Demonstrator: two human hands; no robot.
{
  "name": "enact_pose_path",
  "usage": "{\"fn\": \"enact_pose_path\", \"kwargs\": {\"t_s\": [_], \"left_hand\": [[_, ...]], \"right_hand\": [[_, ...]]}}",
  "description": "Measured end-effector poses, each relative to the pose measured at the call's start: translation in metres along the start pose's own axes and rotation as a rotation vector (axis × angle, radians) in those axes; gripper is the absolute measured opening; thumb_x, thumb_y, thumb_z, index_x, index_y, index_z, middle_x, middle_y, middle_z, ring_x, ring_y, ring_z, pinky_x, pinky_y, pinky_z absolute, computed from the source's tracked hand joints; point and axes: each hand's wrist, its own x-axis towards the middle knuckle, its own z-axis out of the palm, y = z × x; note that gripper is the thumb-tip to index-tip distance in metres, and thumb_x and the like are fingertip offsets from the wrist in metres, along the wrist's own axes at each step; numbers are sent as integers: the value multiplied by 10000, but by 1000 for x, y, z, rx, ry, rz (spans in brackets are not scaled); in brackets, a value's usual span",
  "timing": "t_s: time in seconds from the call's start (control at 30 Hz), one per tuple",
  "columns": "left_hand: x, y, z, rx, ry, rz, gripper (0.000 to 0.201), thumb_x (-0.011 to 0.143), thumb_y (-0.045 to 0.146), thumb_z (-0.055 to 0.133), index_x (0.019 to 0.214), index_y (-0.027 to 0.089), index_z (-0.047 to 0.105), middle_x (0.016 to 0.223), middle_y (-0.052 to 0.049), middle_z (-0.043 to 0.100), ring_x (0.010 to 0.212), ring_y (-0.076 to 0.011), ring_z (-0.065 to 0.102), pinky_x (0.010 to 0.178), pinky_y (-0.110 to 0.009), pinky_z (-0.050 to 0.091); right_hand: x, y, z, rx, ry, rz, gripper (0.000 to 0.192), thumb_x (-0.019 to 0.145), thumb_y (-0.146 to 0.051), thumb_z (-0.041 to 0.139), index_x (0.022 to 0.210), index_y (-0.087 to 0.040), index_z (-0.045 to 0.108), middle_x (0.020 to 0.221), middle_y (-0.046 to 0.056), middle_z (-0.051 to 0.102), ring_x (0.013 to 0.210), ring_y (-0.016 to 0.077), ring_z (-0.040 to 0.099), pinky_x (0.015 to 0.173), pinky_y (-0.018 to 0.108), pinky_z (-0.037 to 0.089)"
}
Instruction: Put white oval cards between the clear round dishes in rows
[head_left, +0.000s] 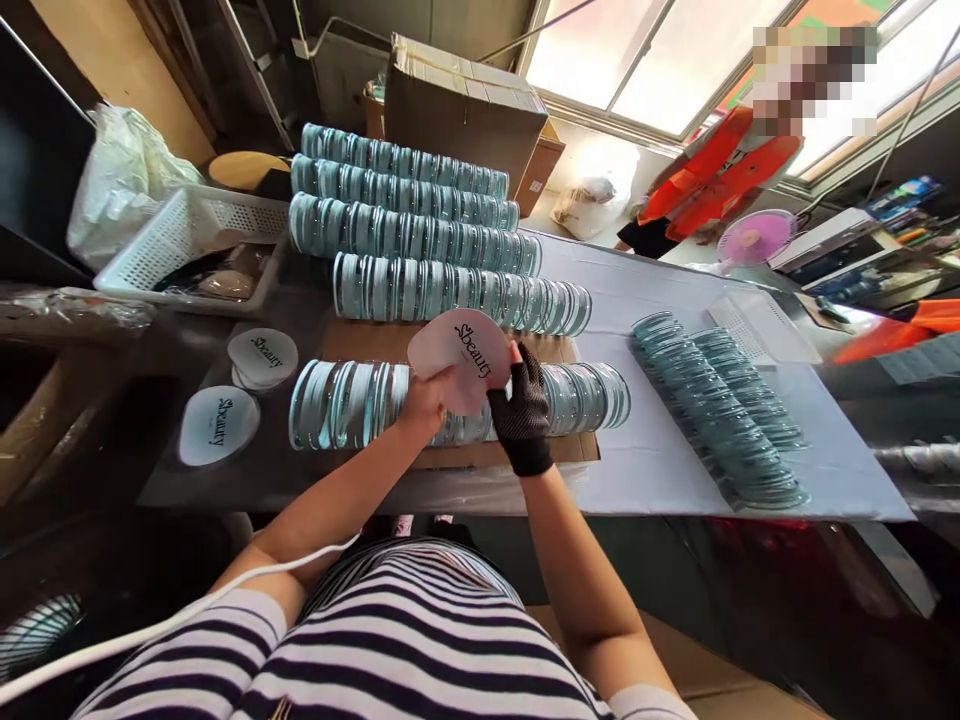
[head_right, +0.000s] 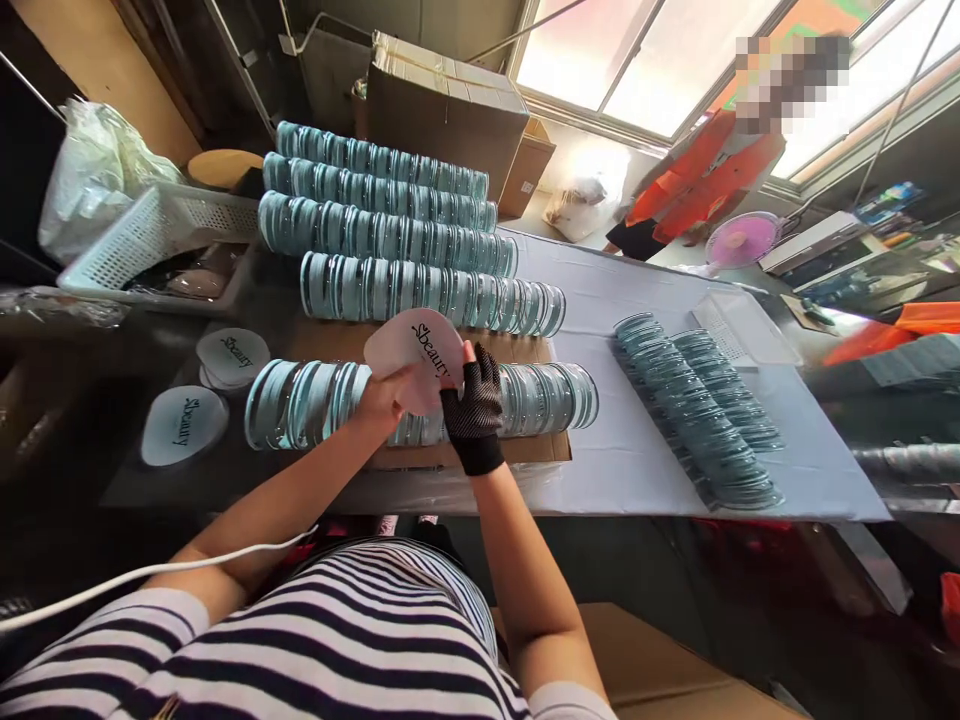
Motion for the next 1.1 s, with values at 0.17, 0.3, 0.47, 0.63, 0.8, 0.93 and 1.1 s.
{"fn": "enact_pose_path", "kwargs": {"t_s": [0.17,0.3,0.47,0.63,0.8,0.93,1.1], "left_hand": [[-7,2,-7,-27,-12,-43,241,698,53,743,900,181,719,866,-49,755,781,-198,705,725,-302,567],[17,27,-8,-115,58,21,262,737,98,740,978,194,698,902,-36,753,852,-179,710,808,-309,573],[52,48,-17,-245,140,19,314,763,58,700,1051,180,675,970,-54,750,984,-176,696,956,-348,532],[54,44,-22,-270,115,13,264,791,42,662,1020,174,681,979,-57,749,969,-174,701,984,-388,518],[51,43,-21,-263,134,10,269,796,51,665,1033,176,678,970,-59,752,985,-178,699,977,-378,523],[50,44,-19,-265,145,16,258,810,65,661,1042,176,677,975,-59,750,980,-178,698,980,-381,522],[46,47,-17,-272,176,0,256,785,29,676,998,170,688,933,-56,751,951,-172,701,970,-360,526]], "right_hand": [[-14,-17,11,-138,-24,139,437,928,-348,379,1209,-139,641,1032,153,698,915,251,667,793,361,554],[-48,-17,-20,-250,93,276,500,934,-448,360,1126,-111,677,927,170,717,810,269,681,686,348,538],[-125,-39,-29,-259,-359,216,428,939,-367,372,1245,-221,632,924,103,736,713,218,674,591,279,476],[-107,-61,6,-288,-608,377,410,933,-279,403,1300,-219,575,971,139,725,802,258,680,680,319,451],[-65,-58,29,-308,-652,410,345,928,-327,453,1228,-194,561,951,129,718,825,238,681,679,284,422],[-79,-42,37,-270,-556,378,445,906,-551,490,1138,-176,554,891,107,706,808,245,679,671,276,417],[-102,-32,36,-180,-376,317,341,976,-391,339,995,-172,600,929,100,712,847,208,674,717,256,421]]}}
